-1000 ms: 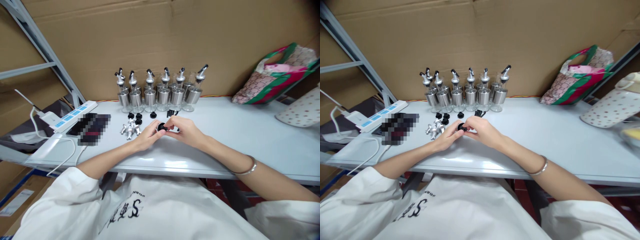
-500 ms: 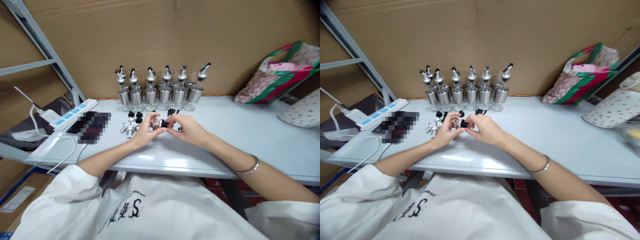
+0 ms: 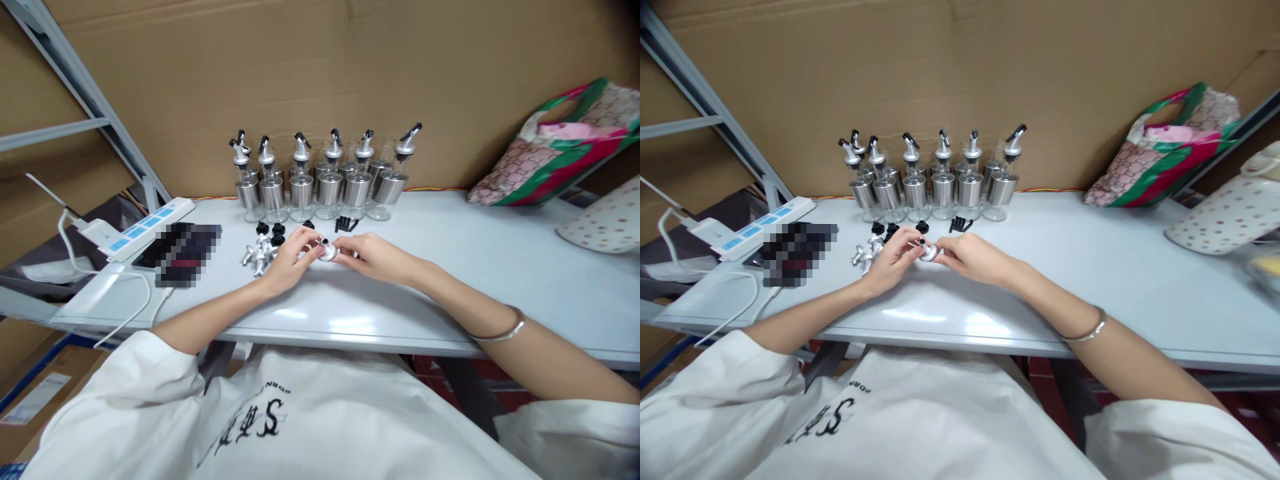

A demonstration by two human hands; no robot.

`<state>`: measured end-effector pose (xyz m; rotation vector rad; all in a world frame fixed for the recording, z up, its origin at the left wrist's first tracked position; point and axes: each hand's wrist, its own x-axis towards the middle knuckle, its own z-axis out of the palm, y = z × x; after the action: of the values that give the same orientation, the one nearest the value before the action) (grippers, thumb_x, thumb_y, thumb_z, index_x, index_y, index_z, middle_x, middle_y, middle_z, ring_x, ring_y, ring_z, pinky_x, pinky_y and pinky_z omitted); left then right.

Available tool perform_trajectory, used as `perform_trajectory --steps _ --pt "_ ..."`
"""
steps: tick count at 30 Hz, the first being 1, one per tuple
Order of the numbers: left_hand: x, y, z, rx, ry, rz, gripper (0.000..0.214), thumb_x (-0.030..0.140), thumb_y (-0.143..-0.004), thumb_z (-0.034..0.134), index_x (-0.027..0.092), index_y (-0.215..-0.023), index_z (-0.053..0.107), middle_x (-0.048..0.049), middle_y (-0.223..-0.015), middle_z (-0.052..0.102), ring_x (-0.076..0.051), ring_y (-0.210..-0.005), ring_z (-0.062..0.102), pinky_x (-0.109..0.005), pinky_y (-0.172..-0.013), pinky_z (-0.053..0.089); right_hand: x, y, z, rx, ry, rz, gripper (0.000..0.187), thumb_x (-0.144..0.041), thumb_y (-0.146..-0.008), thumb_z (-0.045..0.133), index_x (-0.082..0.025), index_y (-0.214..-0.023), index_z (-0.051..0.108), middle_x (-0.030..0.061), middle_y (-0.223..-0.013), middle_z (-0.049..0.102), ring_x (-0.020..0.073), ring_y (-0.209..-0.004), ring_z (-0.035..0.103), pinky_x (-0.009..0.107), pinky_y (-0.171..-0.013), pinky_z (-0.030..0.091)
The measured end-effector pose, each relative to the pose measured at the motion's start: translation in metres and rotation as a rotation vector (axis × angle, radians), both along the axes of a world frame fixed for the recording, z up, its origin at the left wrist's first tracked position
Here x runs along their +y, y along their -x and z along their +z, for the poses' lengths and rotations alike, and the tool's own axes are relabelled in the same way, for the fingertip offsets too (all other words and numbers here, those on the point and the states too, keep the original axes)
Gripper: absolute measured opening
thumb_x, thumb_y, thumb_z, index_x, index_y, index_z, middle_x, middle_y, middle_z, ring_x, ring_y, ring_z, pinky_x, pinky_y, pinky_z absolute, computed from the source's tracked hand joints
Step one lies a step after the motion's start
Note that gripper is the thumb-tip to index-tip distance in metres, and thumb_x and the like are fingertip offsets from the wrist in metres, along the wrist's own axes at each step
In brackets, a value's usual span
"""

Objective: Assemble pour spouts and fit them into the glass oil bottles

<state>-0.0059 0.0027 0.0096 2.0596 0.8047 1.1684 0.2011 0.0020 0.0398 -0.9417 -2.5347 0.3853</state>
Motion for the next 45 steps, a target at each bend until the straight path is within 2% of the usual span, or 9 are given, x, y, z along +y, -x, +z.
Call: perform_trajectory --steps 6,10,17,22,25,33,36,41,45 --pt "0.000 -0.002 -0.005 -0.011 0.070 -0.009 0.027 0.046 -0.091 0.049 0.019 -0.091 0.049 -0.0063 -0.104 0.055 -0.015 -0.093 0.056 -0.028 -0.083 0.045 -0.002 -0.002 0.003 0.034 -0.042 0.012 0.020 -0.034 -0.088 0.053 -0.017 -0.092 0.063 -0.0008 -0.059 0.059 0.0120 -0.052 0.052 0.024 -0.056 0.038" --pt "-0.002 -0.003 -0.005 -0.005 0.137 -0.037 0.026 0.042 -0.087 0.055 0.019 -0.079 0.045 -0.0032 -0.093 0.056 -0.014 -0.085 0.056 -0.026 -0.077 0.045 -0.004 -0.001 0.007 0.191 -0.045 -0.037 0.022 -0.039 -0.086 0.057 -0.018 -0.092 0.061 -0.0024 -0.060 0.059 0.0119 -0.054 0.053 0.022 -0.054 0.038" --pt "-0.003 -0.003 -0.003 -0.003 0.054 -0.031 0.022 0.033 -0.080 0.064 0.018 -0.076 0.048 -0.0021 -0.086 0.054 -0.012 -0.076 0.051 -0.025 -0.070 0.042 -0.004 0.004 0.006 0.249 -0.008 0.002 0.020 -0.035 -0.088 0.054 -0.018 -0.084 0.063 0.0016 -0.068 0.065 0.0130 -0.061 0.056 0.024 -0.058 0.040" --pt "-0.002 -0.002 -0.002 -0.009 -0.009 -0.047 0.031 0.037 -0.072 0.075 0.018 -0.076 0.050 -0.0014 -0.083 0.053 -0.014 -0.079 0.052 -0.027 -0.073 0.043 -0.005 0.005 0.008 0.317 0.197 0.049 0.019 -0.034 -0.087 0.055 -0.018 -0.086 0.064 0.0025 -0.074 0.067 0.0138 -0.066 0.057 0.026 -0.064 0.043" --pt "-0.001 0.000 -0.003 0.002 0.005 -0.102 0.036 0.039 -0.069 0.078 0.019 -0.088 0.054 -0.0028 -0.091 0.057 -0.016 -0.085 0.055 -0.028 -0.077 0.045 0.000 0.000 0.008 0.424 0.356 0.060 0.025 -0.041 -0.085 0.057 -0.017 -0.088 0.063 0.0039 -0.079 0.066 0.0149 -0.070 0.057 0.029 -0.067 0.046" --pt "0.000 0.002 0.001 0.182 -0.144 -0.278 0.029 0.026 -0.090 0.057 0.029 -0.118 0.060 -0.0069 -0.119 0.056 -0.020 -0.112 0.054 -0.038 -0.099 0.043 0.011 -0.008 0.010 0.486 0.576 0.055 0.039 -0.055 -0.083 0.059 -0.017 -0.090 0.061 0.0029 -0.078 0.064 0.0133 -0.069 0.057 0.028 -0.067 0.046" --pt "-0.001 0.001 0.002 0.214 -0.136 -0.250 0.027 0.028 -0.090 0.056 0.029 -0.116 0.063 -0.0063 -0.113 0.054 -0.021 -0.109 0.054 -0.039 -0.100 0.043 0.012 -0.009 0.008 0.391 0.449 0.012 0.033 -0.047 -0.091 0.049 -0.017 -0.095 0.062 0.0047 -0.081 0.067 0.0149 -0.069 0.059 0.028 -0.066 0.046" --pt "-0.003 0.000 -0.001 0.222 -0.052 -0.157 0.026 0.034 -0.086 0.060 0.024 -0.111 0.061 -0.0045 -0.098 0.046 -0.019 -0.095 0.052 -0.033 -0.089 0.048 0.032 -0.023 -0.006 -0.049 -0.089 -0.322 0.029 -0.016 -0.090 0.040 -0.014 -0.102 0.067 0.0126 -0.098 0.071 0.0241 -0.087 0.065 0.035 -0.078 0.045" --pt "-0.002 0.000 0.000 0.199 -0.016 -0.101 0.026 0.034 -0.087 0.058 0.021 -0.110 0.057 -0.0039 -0.100 0.045 -0.015 -0.084 0.050 -0.029 -0.083 0.047 0.047 -0.037 -0.015 -0.320 -0.050 -0.372 0.034 -0.015 -0.091 0.039 -0.014 -0.109 0.067 0.0140 -0.109 0.068 0.0267 -0.098 0.064 0.034 -0.081 0.046"
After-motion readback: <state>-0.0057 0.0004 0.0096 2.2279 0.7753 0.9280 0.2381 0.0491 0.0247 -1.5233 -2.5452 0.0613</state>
